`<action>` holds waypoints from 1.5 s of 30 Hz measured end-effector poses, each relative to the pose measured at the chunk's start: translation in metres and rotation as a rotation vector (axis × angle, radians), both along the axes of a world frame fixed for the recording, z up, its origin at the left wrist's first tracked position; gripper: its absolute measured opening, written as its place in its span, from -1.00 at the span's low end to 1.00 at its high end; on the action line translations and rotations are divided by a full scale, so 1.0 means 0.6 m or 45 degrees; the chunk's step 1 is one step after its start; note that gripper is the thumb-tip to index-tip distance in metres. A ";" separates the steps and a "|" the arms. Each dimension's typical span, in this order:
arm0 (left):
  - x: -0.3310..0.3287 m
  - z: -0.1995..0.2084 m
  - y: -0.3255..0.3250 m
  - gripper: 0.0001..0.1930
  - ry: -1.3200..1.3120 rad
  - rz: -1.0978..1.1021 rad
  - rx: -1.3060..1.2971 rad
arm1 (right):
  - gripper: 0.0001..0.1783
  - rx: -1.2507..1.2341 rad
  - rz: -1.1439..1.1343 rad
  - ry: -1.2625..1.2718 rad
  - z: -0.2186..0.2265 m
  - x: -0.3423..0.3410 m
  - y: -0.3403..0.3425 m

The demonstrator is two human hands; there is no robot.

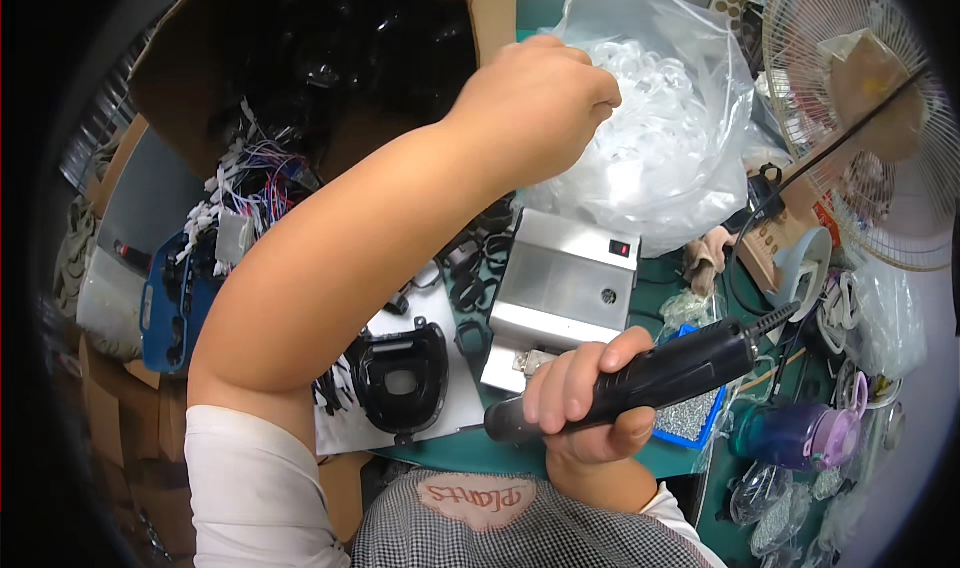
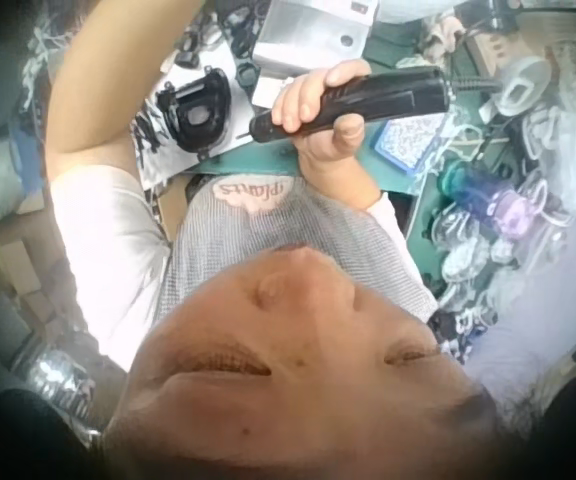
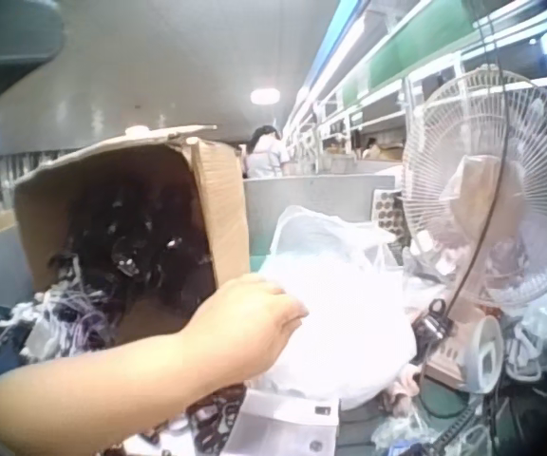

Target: The person assembles electronic components, including a plastic housing, LED module, wire harness, and circuit board, by securing them together with screws using an electric screwdriver.

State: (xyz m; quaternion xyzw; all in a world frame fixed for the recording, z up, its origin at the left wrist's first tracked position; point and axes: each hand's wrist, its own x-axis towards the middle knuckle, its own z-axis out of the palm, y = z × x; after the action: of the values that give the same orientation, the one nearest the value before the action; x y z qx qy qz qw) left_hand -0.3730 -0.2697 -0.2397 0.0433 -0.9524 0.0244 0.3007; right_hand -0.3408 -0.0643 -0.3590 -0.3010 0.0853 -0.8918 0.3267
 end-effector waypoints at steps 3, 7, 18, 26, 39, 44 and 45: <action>-0.047 -0.015 -0.004 -0.76 -0.391 0.213 0.049 | -0.40 0.072 0.101 -0.176 0.000 -0.004 0.004; -0.068 0.005 0.007 -0.65 -0.768 0.333 0.134 | -0.41 0.049 0.126 -0.207 0.001 -0.012 0.008; -0.079 -0.013 -0.027 -0.76 -0.595 0.152 -0.094 | -0.46 0.081 0.247 -0.283 -0.005 -0.005 0.009; -0.084 -0.038 -0.034 -0.84 -0.109 0.234 0.060 | -0.47 0.054 0.205 -0.233 -0.006 0.003 0.011; 0.137 -0.067 -0.088 -0.54 0.335 -0.081 1.965 | -0.61 0.123 0.146 -0.272 -0.004 -0.015 -0.015; 0.288 -0.102 -0.054 -0.60 0.249 0.418 1.878 | -0.65 0.237 0.235 -0.235 -0.006 0.001 -0.013; 0.283 -0.081 0.024 -0.65 0.363 0.535 1.754 | -0.67 0.296 0.264 -0.276 0.000 0.007 -0.010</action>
State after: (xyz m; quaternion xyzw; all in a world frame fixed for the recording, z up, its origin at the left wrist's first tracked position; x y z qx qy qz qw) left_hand -0.2034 -0.2556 -0.2881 0.4068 -0.6752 -0.5284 0.3153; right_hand -0.3366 -0.0705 -0.3593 -0.1704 0.1206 -0.8648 0.4567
